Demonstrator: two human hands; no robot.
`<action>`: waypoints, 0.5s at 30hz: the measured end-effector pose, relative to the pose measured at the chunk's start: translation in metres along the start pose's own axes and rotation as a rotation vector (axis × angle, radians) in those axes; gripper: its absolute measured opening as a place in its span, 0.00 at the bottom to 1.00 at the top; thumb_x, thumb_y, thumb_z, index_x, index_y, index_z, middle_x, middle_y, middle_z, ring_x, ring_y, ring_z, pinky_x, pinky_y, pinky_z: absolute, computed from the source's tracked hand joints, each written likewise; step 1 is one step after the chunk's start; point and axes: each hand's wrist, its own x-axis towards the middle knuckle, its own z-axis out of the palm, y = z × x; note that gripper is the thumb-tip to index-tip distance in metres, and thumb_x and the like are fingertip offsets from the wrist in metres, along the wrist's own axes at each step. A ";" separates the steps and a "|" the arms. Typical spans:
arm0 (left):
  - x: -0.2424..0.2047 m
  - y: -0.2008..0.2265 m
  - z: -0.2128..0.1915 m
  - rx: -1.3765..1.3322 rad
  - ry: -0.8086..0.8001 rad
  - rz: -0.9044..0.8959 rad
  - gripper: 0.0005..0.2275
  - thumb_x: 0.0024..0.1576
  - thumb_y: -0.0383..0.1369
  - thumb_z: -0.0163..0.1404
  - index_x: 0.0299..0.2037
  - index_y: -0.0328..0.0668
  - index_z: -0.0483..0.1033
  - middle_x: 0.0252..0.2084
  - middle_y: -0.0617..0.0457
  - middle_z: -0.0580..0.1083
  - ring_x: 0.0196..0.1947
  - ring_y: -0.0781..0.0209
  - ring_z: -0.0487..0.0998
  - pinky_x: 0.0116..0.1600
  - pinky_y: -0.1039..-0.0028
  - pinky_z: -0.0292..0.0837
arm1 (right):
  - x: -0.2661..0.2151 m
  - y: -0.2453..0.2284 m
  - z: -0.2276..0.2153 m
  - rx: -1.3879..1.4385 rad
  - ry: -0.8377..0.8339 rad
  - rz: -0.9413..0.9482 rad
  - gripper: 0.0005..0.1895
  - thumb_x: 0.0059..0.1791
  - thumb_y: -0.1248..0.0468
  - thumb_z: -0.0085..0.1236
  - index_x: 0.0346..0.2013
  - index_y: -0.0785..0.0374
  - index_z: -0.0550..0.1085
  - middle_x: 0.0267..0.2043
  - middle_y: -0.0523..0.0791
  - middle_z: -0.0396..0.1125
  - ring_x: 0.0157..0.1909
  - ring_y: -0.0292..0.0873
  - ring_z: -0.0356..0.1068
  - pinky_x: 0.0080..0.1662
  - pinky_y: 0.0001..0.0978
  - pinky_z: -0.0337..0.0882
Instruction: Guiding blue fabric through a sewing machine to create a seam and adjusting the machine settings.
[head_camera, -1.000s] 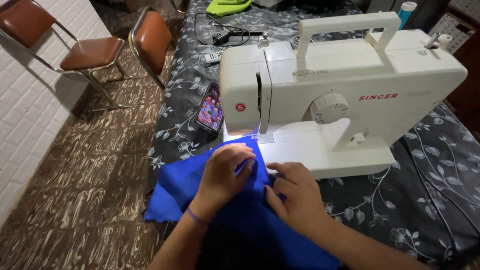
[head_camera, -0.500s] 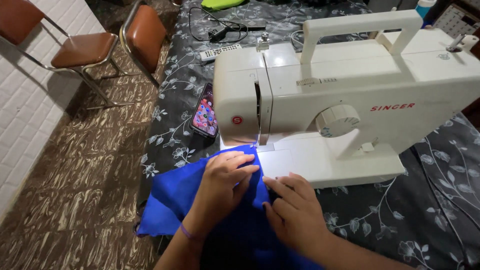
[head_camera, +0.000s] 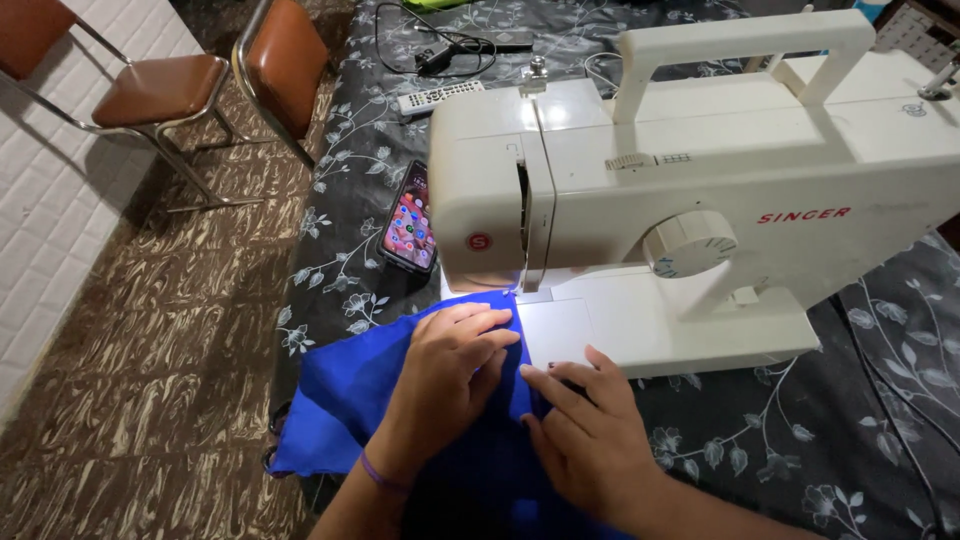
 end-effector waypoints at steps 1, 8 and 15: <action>-0.001 0.000 0.000 0.000 0.001 -0.001 0.10 0.63 0.33 0.49 0.48 0.50 0.84 0.57 0.50 0.82 0.58 0.43 0.79 0.60 0.52 0.67 | -0.001 0.000 0.001 0.000 -0.001 -0.001 0.12 0.52 0.64 0.63 0.25 0.61 0.73 0.58 0.47 0.76 0.53 0.54 0.74 0.65 0.66 0.66; 0.000 0.001 -0.002 -0.003 -0.022 -0.023 0.10 0.63 0.33 0.49 0.50 0.50 0.83 0.58 0.52 0.82 0.59 0.44 0.78 0.61 0.53 0.66 | -0.002 -0.004 -0.001 0.005 -0.010 -0.002 0.13 0.53 0.64 0.61 0.25 0.61 0.71 0.59 0.47 0.76 0.54 0.53 0.73 0.67 0.69 0.63; -0.002 -0.002 0.000 0.013 0.001 0.013 0.11 0.64 0.32 0.48 0.50 0.51 0.83 0.58 0.51 0.82 0.60 0.43 0.78 0.61 0.52 0.68 | 0.000 -0.005 -0.003 0.027 0.008 0.000 0.12 0.53 0.66 0.60 0.25 0.63 0.71 0.58 0.48 0.76 0.52 0.53 0.73 0.68 0.69 0.64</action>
